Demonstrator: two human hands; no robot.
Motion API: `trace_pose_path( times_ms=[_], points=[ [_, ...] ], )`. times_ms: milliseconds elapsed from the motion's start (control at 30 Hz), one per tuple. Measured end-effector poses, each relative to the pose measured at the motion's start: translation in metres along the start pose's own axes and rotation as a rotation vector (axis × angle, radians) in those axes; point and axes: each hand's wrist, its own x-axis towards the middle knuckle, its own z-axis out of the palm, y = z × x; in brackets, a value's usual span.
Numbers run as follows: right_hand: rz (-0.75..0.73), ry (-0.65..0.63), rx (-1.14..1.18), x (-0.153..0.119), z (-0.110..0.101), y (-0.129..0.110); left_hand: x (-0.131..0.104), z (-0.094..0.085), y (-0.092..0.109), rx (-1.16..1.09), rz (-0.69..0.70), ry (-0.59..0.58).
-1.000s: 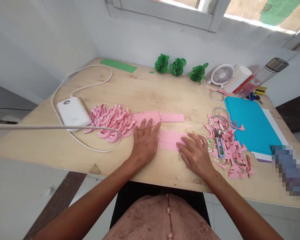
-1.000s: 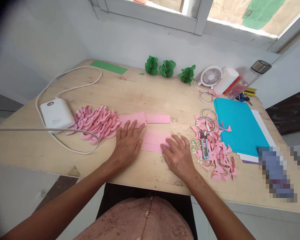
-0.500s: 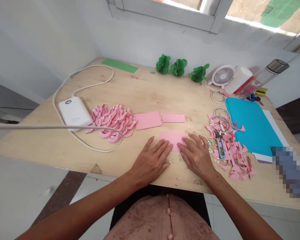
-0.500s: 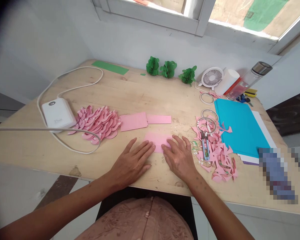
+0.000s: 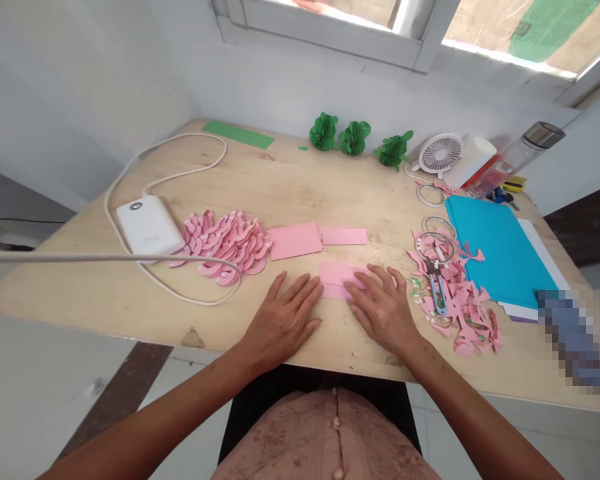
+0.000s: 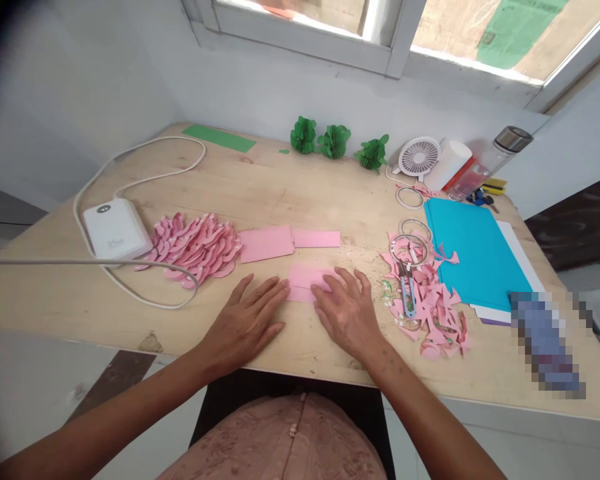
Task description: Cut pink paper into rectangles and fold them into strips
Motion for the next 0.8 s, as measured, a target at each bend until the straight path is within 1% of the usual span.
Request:
trace_pose_path(
  times_ms=[167, 300, 433, 667, 800],
  points=[
    [-0.041, -0.04, 0.02, 0.021, 0.009, -0.02, 0.001, -0.004, 0.002, -0.017, -0.01, -0.009],
    [-0.03, -0.064, 0.013, 0.023, 0.01, -0.022, 0.001, -0.005, 0.002, -0.016, -0.015, -0.01],
    [-0.002, -0.068, -0.028, 0.008, 0.001, -0.012, 0.002, -0.005, 0.002, -0.013, -0.009, 0.002],
    [0.097, -0.063, -0.116, -0.036, -0.015, 0.015, 0.002, -0.004, 0.001, -0.009, 0.008, 0.036],
    [0.138, -0.056, -0.116, -0.048, -0.015, 0.019, 0.001, -0.003, 0.0, -0.009, 0.017, 0.056]
  ],
)
